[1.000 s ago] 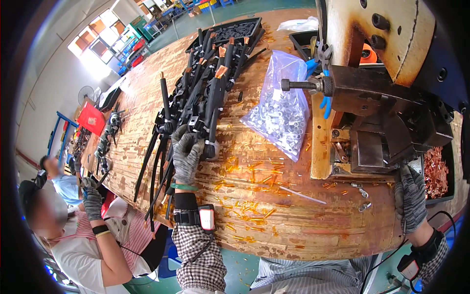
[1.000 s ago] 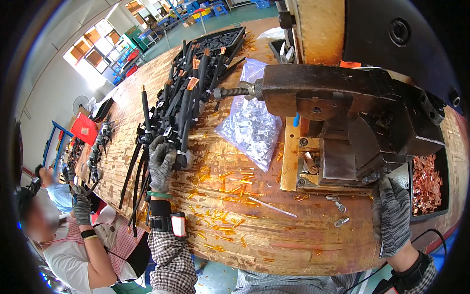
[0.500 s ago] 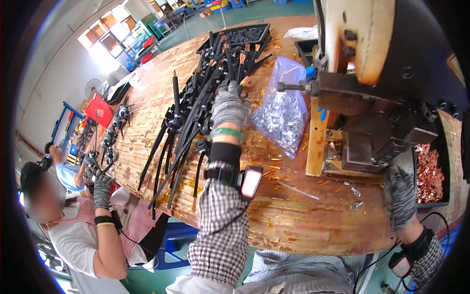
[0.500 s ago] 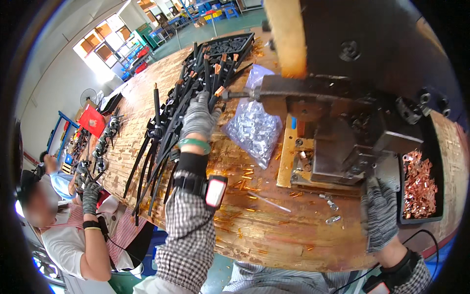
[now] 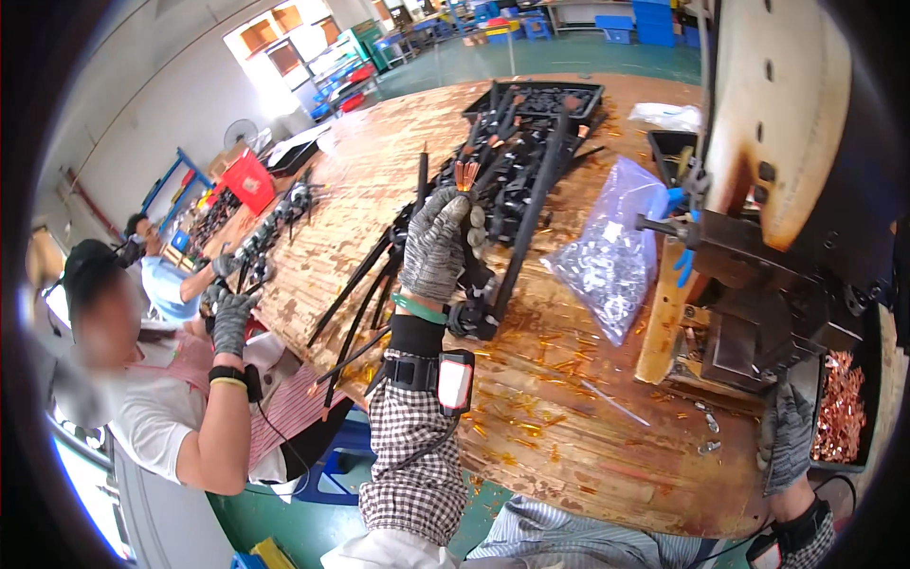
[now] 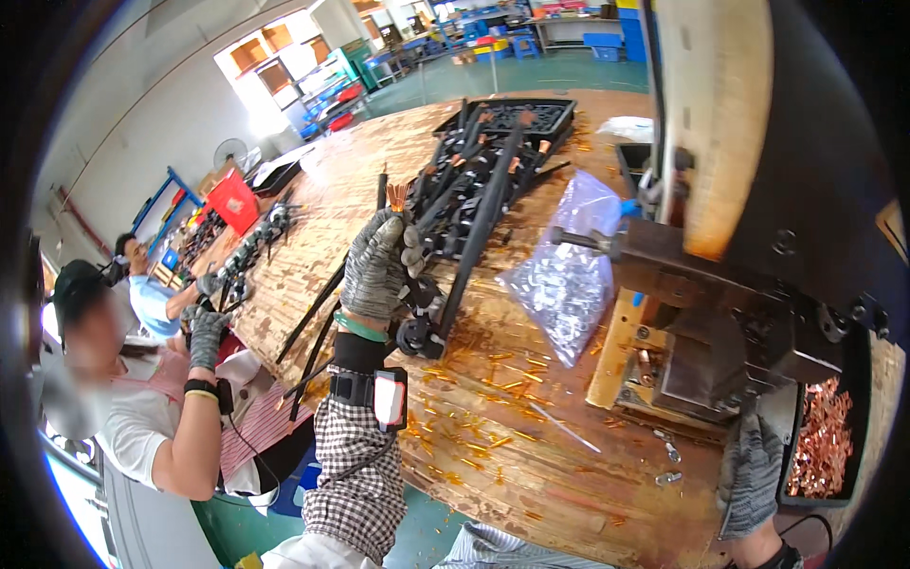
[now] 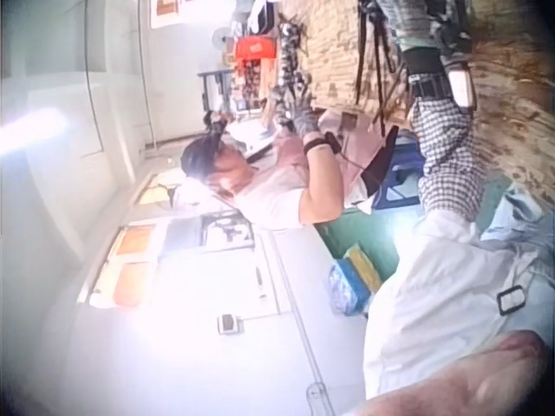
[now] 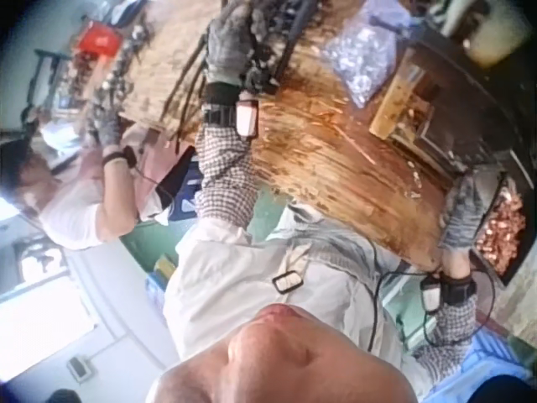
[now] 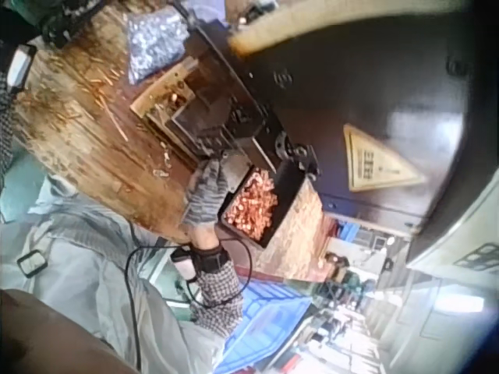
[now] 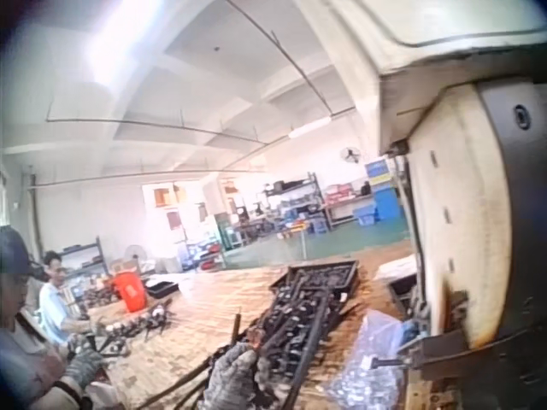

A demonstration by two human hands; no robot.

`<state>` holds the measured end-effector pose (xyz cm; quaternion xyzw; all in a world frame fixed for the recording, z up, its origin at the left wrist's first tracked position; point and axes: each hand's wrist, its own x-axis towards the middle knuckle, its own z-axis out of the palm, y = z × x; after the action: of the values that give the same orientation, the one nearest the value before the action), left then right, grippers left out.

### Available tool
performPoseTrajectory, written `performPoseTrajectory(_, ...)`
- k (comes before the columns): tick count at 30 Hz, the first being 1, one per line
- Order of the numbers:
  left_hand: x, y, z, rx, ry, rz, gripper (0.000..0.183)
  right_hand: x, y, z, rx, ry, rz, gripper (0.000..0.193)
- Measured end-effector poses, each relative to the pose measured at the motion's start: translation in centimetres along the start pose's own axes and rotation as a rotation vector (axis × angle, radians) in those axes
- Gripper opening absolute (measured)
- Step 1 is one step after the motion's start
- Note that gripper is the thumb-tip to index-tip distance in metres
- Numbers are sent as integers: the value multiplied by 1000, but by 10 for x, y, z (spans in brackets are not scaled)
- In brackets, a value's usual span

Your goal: The person is using a terminal machine to crimp connectors onto the ends of electrical wires.

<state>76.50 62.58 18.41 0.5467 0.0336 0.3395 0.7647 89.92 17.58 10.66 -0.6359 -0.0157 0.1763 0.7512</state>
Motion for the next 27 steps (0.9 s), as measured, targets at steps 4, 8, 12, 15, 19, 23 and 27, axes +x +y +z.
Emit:
performPoseTrajectory(4, -14, 17, -4, -57, -21, -24, 21, -7, -13, 24, -54, -2, 79, 18)
performPoseTrajectory(8, -15, 19, -2, -71, -24, -27, 21, -7, -15, 28, -97, 45, 117, 17)
performPoseTrajectory(12, -16, 22, 0, -50, -33, -33, 21, -7, -14, 26, -69, -22, 87, 19)
performPoseTrajectory(15, -18, 23, 6, -38, -46, -41, 18, -12, -21, 31, -88, -7, 113, 20)
performPoseTrajectory(19, -20, 19, 13, 44, -1, -41, 18, -15, -27, 36, -58, -1, 143, 19)
performPoseTrajectory(23, -22, 15, 19, 117, -5, -14, 21, -15, -27, 37, -83, 6, 153, 20)
performPoseTrajectory(27, -27, 9, 21, 168, -16, -24, 19, -14, -25, 33, -69, 14, 175, 21)
